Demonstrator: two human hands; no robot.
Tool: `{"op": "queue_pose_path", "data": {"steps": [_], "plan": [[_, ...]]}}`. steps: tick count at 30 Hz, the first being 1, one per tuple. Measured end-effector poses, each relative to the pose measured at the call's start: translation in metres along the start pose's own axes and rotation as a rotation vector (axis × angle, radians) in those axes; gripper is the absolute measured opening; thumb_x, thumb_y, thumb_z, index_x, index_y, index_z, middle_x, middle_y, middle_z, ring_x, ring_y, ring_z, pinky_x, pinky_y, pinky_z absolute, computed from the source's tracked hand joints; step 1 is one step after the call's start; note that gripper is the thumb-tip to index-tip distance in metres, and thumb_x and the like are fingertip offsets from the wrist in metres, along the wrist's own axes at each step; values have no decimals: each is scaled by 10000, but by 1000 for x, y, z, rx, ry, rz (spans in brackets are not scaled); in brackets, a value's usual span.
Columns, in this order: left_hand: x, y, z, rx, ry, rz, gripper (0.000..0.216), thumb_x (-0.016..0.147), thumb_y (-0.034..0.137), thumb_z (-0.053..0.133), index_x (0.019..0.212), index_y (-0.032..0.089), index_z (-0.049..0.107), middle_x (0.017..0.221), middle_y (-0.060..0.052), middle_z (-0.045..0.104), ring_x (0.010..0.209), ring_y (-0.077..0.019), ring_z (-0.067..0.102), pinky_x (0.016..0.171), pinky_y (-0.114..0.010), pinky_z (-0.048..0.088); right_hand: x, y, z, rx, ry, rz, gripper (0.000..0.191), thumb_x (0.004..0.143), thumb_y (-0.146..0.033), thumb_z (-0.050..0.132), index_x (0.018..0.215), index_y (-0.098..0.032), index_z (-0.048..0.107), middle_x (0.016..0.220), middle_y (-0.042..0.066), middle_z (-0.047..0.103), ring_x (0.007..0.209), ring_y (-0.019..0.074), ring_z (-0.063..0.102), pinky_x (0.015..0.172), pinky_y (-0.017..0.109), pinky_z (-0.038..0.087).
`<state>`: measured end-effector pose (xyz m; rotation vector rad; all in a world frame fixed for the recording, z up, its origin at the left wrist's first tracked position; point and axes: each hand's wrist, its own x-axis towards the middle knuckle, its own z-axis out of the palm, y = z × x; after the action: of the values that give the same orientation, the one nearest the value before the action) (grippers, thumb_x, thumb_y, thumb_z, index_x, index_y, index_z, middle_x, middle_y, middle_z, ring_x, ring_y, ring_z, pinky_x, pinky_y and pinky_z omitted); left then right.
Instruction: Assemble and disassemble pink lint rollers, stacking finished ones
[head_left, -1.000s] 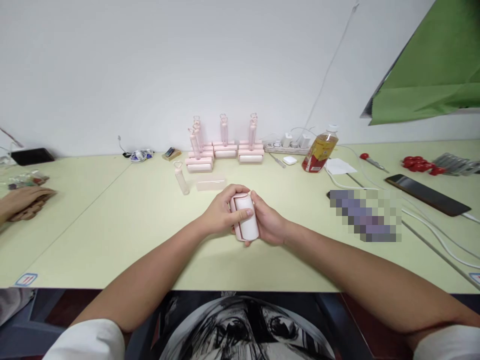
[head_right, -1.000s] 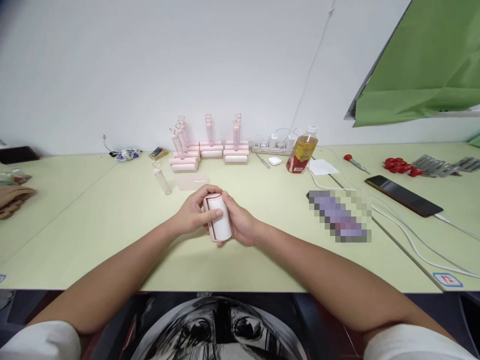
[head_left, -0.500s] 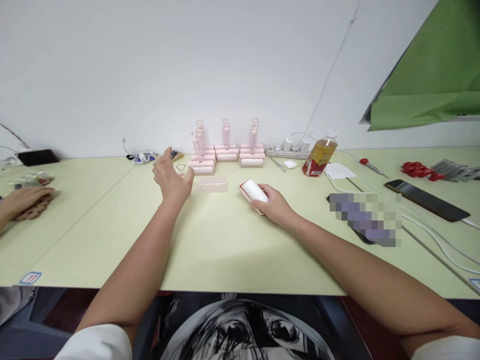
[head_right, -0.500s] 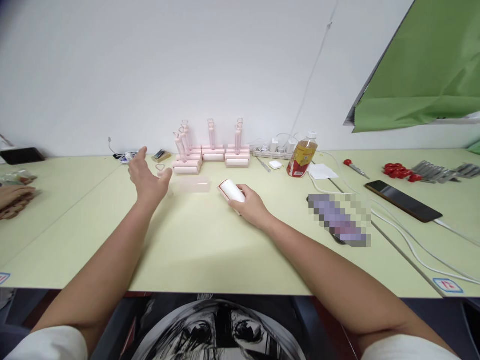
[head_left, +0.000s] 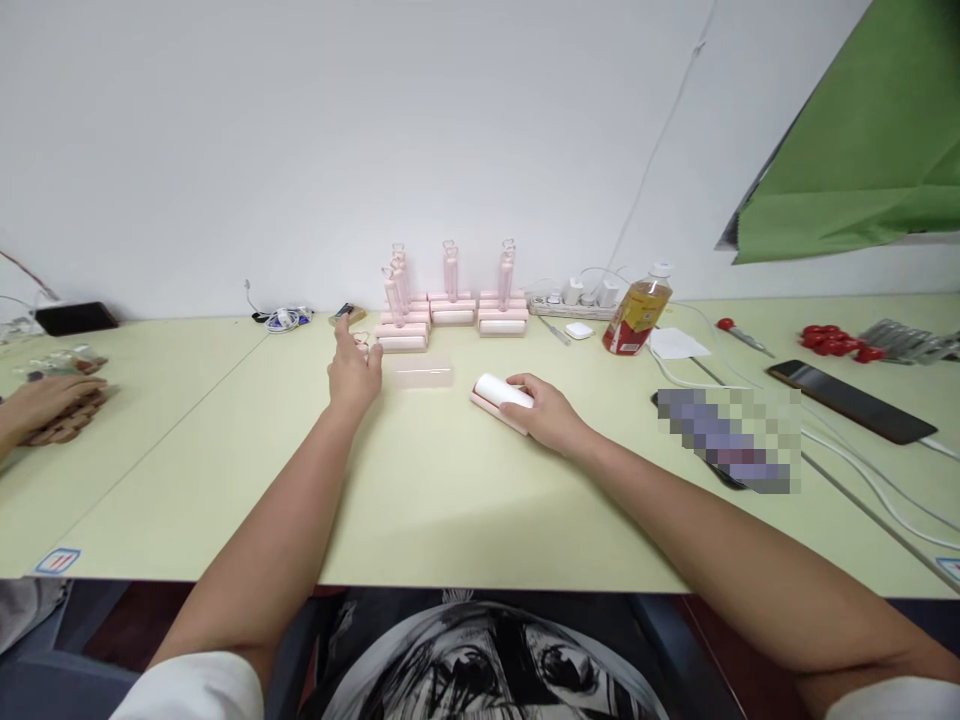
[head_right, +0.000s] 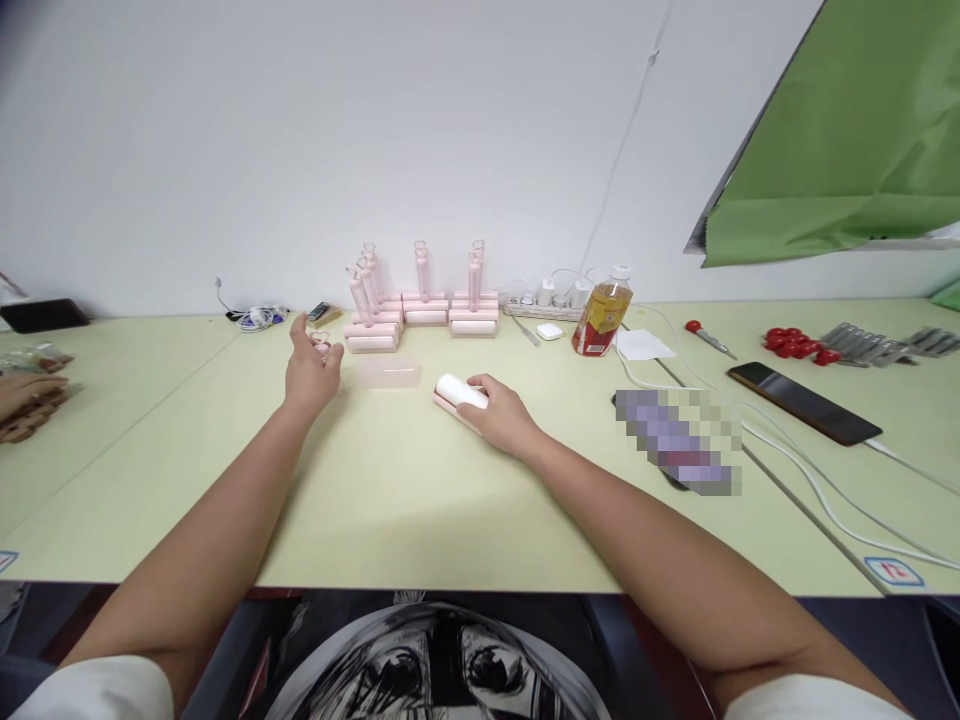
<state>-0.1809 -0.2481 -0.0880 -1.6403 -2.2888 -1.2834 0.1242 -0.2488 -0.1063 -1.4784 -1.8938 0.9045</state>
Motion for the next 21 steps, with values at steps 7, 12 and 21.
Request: {"op": "queue_pose_path", "data": {"steps": [7,12,21], "plan": [[8,-7,-4,-204,142,-70,468,859,224,535,1307,178,407,883,-87,627,762,-249,646,766,-381,499,1,2,-2,-52,-2,-46,413,789,-356,625,1180,-225,610,1153,71,672,942,223,628,731,297,458],[4,22,-12,-762,155,-354,239,892,239,500,1100,238,382,662,65,480,459,-108,493,512,-236,463,2,2,-4,-125,18,-57,455,808,-346,603,1236,-192,587,1195,104,647,946,231,623,804,350,476],[-75,99,3,-1420,-590,-648,125,926,266,524,852,200,448,642,43,517,502,-98,537,536,-235,495,-23,-13,3,-160,3,-872,385,902,-124,455,1255,-195,591,1037,103,648,949,206,606,838,347,504]]}}
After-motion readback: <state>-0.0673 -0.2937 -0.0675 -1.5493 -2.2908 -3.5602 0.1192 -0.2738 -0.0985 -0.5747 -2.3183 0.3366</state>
